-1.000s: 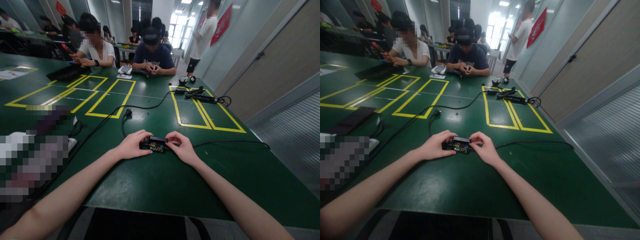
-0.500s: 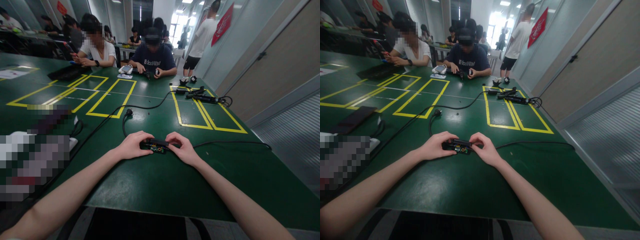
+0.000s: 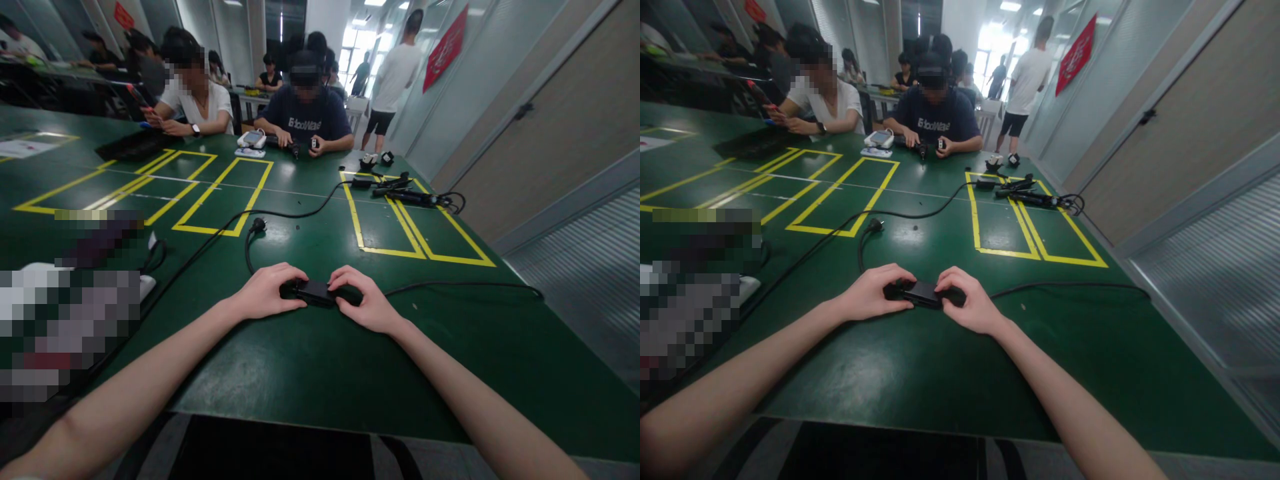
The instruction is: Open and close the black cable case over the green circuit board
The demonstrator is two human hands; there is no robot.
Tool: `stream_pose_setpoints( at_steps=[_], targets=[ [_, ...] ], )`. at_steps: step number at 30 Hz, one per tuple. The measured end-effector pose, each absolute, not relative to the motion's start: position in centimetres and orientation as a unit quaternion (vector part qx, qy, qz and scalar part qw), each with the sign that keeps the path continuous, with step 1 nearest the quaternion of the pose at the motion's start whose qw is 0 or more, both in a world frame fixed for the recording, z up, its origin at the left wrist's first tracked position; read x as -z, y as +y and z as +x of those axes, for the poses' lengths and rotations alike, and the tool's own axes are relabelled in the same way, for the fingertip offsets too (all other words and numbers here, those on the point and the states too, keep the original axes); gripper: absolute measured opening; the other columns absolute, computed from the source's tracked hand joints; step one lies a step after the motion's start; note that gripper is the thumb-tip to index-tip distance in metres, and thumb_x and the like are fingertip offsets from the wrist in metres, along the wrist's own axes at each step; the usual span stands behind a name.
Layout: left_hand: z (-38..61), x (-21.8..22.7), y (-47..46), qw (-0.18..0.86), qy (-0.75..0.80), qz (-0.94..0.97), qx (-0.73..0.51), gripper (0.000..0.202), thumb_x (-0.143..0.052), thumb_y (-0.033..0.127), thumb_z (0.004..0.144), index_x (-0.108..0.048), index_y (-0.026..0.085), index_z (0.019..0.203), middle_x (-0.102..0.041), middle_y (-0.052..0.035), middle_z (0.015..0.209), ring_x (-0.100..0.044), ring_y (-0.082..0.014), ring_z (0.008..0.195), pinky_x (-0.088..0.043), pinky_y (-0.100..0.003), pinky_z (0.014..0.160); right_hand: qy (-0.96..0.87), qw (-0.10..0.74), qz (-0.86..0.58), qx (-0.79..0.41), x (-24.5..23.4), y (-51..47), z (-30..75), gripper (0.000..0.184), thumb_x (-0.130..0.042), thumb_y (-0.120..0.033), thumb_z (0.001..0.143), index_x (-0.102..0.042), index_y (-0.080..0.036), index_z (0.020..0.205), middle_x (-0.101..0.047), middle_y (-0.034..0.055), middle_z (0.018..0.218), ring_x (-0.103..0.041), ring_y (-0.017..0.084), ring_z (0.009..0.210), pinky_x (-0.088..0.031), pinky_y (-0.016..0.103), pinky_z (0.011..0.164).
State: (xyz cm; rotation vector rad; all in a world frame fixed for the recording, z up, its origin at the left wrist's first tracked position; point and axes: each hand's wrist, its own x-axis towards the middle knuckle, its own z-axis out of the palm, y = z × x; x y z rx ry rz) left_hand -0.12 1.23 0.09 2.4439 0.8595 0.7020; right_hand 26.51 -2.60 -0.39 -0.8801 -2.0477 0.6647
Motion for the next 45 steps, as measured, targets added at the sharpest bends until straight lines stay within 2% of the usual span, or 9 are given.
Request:
stream_pose_setpoints(
  at_steps=[3,9,19,26,31,35,39,42,45],
  targets=[
    [-0.1,-0.1,1.2,0.229,0.307,0.888,-0.256,0.031,-0.080,0.031,0.083,-0.068,0.022,0.109,-0.072,-0.0042,0.103,-0.069,-0.0205,0.091,-0.054,-0.032,0.082,-0.817,0.377,-0.351,-0.260,0.4,-2.7,26.5,0.025,-0.060,-0.011,0.079,-0.065,-0.023,0.100,-0.067,0.0086,0.107,-0.066,0.022,0.096,-0.056,0.037,0.082],
    [-0.1,0.0,1.2,0.230,0.301,0.888,-0.263,0.029,-0.080,0.031,0.083,-0.068,0.021,0.108,-0.073,-0.0045,0.101,-0.068,-0.0209,0.091,-0.054,-0.032,0.081,-0.832,0.354,-0.364,-0.224,0.5,-2.7,26.5,0.022,-0.069,-0.024,0.086,-0.066,-0.024,0.108,-0.071,0.0086,0.104,-0.067,0.025,0.096,-0.056,0.041,0.084],
    [-0.2,0.0,1.3,0.224,0.306,0.888,-0.260,0.031,-0.079,0.033,0.083,-0.068,0.021,0.109,-0.071,-0.0036,0.099,-0.068,-0.0203,0.089,-0.053,-0.032,0.080,-0.842,0.321,-0.378,-0.212,0.7,-2.7,26.6,0.032,-0.075,-0.027,0.084,-0.067,-0.024,0.115,-0.073,0.0087,0.106,-0.068,0.025,0.094,-0.057,0.040,0.082],
    [-0.1,-0.2,1.2,0.229,0.315,0.885,-0.256,0.030,-0.078,0.034,0.084,-0.068,0.022,0.109,-0.072,-0.0039,0.100,-0.069,-0.0207,0.090,-0.054,-0.032,0.082,-0.849,0.321,-0.378,-0.181,1.0,-2.6,26.6,0.028,-0.074,-0.029,0.088,-0.067,-0.023,0.114,-0.073,0.0096,0.107,-0.068,0.026,0.095,-0.057,0.042,0.083],
    [-0.2,-0.2,1.3,0.221,0.312,0.890,-0.250,0.038,-0.080,0.034,0.080,-0.066,0.022,0.114,-0.071,-0.0038,0.101,-0.068,-0.0209,0.090,-0.054,-0.032,0.081,-0.842,0.328,-0.392,-0.172,1.1,-2.8,26.3,0.028,-0.069,-0.027,0.090,-0.068,-0.023,0.117,-0.074,0.0108,0.107,-0.068,0.028,0.096,-0.057,0.043,0.083],
    [0.0,-0.2,1.2,0.195,0.319,0.894,-0.248,0.029,-0.078,0.032,0.080,-0.065,0.021,0.103,-0.068,-0.0021,0.093,-0.066,-0.0196,0.082,-0.051,-0.030,0.074,-0.837,0.344,-0.386,-0.181,1.1,-2.8,26.2,0.029,-0.070,-0.025,0.088,-0.068,-0.024,0.117,-0.074,0.0105,0.109,-0.068,0.028,0.096,-0.057,0.044,0.084],
    [0.2,-0.5,0.9,0.186,0.316,0.899,-0.239,0.023,-0.073,0.034,0.082,-0.063,0.021,0.097,-0.067,-0.0024,0.091,-0.065,-0.0195,0.081,-0.050,-0.030,0.073,-0.852,0.320,-0.380,-0.163,1.1,-2.7,26.2,0.037,-0.077,-0.026,0.084,-0.066,-0.023,0.119,-0.073,0.0093,0.106,-0.068,0.027,0.096,-0.056,0.042,0.082],
    [0.3,-0.7,0.7,0.183,0.319,0.900,-0.234,0.024,-0.072,0.032,0.081,-0.062,0.021,0.100,-0.067,-0.0017,0.089,-0.064,-0.0200,0.080,-0.050,-0.030,0.073,-0.860,0.303,-0.385,-0.141,1.1,-2.7,26.1,0.034,-0.074,-0.025,0.086,-0.064,-0.022,0.118,-0.072,0.0094,0.104,-0.067,0.027,0.094,-0.055,0.041,0.080],
    [0.6,-1.0,0.5,0.156,0.313,0.912,-0.216,0.033,-0.072,0.026,0.078,-0.062,0.022,0.109,-0.070,-0.0034,0.097,-0.066,-0.0222,0.086,-0.051,-0.032,0.076,-0.866,0.295,-0.384,-0.124,1.1,-2.8,25.9,0.031,-0.071,-0.023,0.087,-0.063,-0.021,0.117,-0.072,0.0104,0.104,-0.067,0.027,0.092,-0.055,0.040,0.078]
  ],
)
